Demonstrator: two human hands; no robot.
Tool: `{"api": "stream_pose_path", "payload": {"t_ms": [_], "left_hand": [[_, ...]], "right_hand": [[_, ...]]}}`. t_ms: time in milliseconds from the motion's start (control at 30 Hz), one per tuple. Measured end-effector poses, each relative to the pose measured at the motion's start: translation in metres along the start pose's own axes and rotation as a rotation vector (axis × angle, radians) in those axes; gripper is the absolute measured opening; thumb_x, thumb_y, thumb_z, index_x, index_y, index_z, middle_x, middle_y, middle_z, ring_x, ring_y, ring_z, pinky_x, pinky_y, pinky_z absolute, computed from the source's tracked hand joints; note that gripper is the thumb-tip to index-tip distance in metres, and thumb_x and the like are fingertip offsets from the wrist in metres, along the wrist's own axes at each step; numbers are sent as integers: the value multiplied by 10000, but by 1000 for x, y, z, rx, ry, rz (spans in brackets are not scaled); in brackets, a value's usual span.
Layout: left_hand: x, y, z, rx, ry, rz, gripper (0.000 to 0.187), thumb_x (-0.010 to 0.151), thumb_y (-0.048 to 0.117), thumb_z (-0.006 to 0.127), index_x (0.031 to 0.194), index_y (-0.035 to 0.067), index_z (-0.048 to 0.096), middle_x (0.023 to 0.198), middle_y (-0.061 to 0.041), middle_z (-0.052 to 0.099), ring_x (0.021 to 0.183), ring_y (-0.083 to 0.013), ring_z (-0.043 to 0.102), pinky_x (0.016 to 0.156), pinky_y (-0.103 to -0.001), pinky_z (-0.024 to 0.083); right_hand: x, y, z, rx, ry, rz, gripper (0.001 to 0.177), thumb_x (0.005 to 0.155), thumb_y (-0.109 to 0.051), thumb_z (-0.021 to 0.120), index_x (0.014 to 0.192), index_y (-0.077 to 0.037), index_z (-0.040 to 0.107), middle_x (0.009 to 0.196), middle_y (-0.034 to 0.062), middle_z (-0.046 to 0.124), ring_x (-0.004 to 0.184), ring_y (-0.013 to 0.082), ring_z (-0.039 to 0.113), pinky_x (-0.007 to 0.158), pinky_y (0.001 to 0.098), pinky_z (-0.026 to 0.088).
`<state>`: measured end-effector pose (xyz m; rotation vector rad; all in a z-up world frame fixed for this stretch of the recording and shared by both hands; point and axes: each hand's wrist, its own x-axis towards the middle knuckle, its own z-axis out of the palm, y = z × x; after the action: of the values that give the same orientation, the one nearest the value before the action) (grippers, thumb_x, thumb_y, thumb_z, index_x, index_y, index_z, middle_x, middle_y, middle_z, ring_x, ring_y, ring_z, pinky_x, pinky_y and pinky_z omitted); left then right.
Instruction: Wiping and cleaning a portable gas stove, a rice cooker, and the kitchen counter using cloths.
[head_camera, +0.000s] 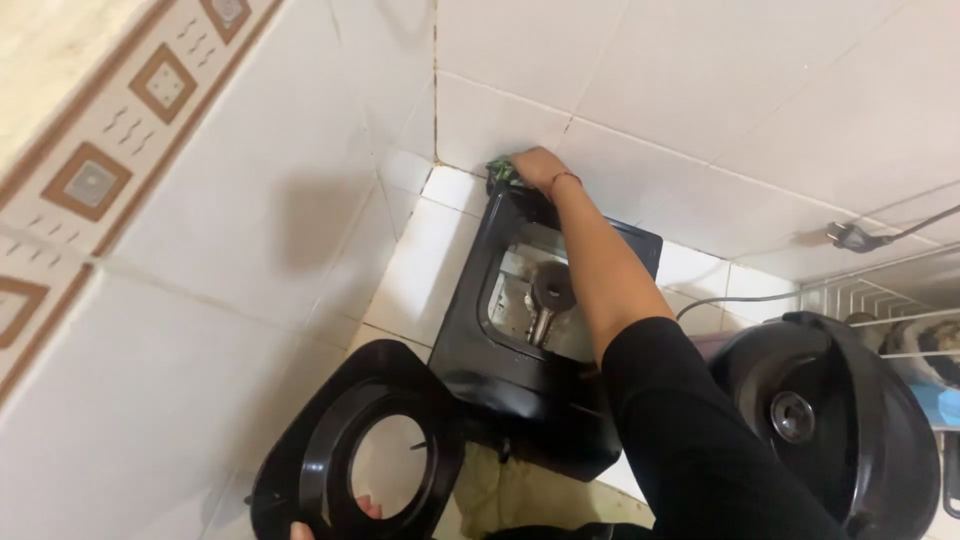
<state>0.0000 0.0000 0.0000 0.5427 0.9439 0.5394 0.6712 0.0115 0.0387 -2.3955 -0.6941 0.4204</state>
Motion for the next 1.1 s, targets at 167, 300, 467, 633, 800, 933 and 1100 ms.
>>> {"api": "stream_pose_path", "payload": {"t_ms": [167, 300, 467, 633, 800, 933, 1100], "left_hand": [[-8, 1, 6, 3, 171, -107, 856, 955, 688, 251, 1563, 90, 332, 1317, -219, 541, 1177, -346, 583, 1077, -522, 469], [-2, 5, -8, 3, 199, -122, 901, 973, 725, 188, 1554, 63, 372, 1278, -211, 561, 1148, -343, 587, 1051, -523, 482], [-30, 44, 24, 224, 166, -49, 911, 941, 721, 168, 1549, 69, 357, 1242, -199, 562, 1111, -349, 601, 1005, -519, 510], [-44, 56, 23, 319, 50, -12, 958, 929, 736, 185, 1496, -11, 378, 1216, -220, 591, 1098, -343, 634, 997, -489, 524], [-52, 57, 29, 232, -6, 4, 944, 940, 733, 273, 1464, -41, 408, 1157, -223, 570, 1093, -345, 601, 1037, -520, 502], [-47, 49, 6, 247, -17, -113, 984, 921, 757, 257, 1402, -84, 426, 1166, -238, 616, 1128, -352, 629, 1072, -500, 482], [-95, 79, 50, 266, -105, -19, 870, 882, 687, 292, 1519, 100, 375, 1311, -170, 582, 1159, -304, 608, 1053, -502, 490]], "right_hand": [[-67, -32, -33, -23, -148, 52, 437, 940, -341, 526, 939, 45, 732, 928, 267, 718, 840, 411, 664, 817, 503, 497], [-121, -26, -74, -282, 107, 2, 411, 812, -306, 534, 1110, -165, 779, 1098, 182, 724, 1037, 402, 660, 942, 465, 502], [-165, 28, -117, -309, 232, 373, 392, 884, -333, 538, 1158, -162, 760, 1239, 145, 700, 1179, 393, 621, 1013, 548, 452], [-225, 39, -88, -307, 595, 400, 355, 901, -290, 596, 1229, -189, 687, 1260, 135, 638, 1198, 428, 537, 941, 613, 425], [-249, 36, -38, -499, 900, 90, 294, 784, -76, 650, 1060, -167, 697, 1177, 102, 628, 1100, 406, 543, 808, 558, 467], [-213, 14, -20, -427, 874, -130, 255, 807, -51, 639, 1024, -164, 709, 1099, 65, 649, 1051, 383, 581, 794, 528, 490], [-190, -12, -12, -303, 651, -521, 280, 814, -55, 574, 1024, -173, 716, 1143, 47, 680, 1042, 355, 612, 848, 474, 530]]}}
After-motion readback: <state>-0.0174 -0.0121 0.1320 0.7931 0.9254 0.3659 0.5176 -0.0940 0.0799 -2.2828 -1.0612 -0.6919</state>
